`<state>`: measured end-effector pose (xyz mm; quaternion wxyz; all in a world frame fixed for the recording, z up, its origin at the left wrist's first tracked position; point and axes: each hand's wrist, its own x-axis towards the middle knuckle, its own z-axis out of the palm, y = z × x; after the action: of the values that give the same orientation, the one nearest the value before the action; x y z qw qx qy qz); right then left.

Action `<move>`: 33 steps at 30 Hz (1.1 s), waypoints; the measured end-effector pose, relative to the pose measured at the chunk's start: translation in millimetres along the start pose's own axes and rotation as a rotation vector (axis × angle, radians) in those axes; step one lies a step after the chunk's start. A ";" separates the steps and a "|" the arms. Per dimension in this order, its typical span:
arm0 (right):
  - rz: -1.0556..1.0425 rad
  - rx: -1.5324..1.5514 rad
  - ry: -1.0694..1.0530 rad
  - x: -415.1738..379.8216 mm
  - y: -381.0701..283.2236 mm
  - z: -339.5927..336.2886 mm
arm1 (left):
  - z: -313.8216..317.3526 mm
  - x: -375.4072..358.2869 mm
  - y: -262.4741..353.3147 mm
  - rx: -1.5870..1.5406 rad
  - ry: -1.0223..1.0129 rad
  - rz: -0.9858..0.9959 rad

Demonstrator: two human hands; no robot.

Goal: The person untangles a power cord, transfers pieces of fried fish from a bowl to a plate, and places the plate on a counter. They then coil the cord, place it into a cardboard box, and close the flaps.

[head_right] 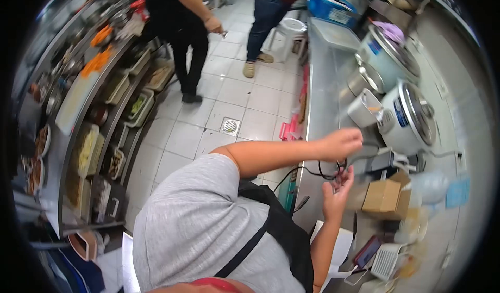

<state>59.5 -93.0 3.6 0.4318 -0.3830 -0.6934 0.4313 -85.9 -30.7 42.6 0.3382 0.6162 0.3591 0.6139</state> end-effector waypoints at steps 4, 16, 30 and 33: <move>0.313 0.386 -0.133 14.1 -10.6 18.9 | -16.1 -12.4 13.0 -0.302 -0.013 -0.110; 0.299 0.766 -0.057 82.9 -3.9 -27.4 | -198.7 -48.4 9.1 -1.164 0.676 -0.209; -0.045 0.579 -0.755 121.7 -130.1 243.1 | -374.6 -218.0 84.1 0.476 0.620 -0.659; -0.098 0.451 -0.838 105.9 -143.3 311.1 | -373.9 -225.9 102.5 0.260 0.491 -0.204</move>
<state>-287.7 -128.5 85.8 0.2072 -0.0397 -0.7140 0.6676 -454.2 -286.1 20.9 0.2194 0.4482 0.5657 0.6565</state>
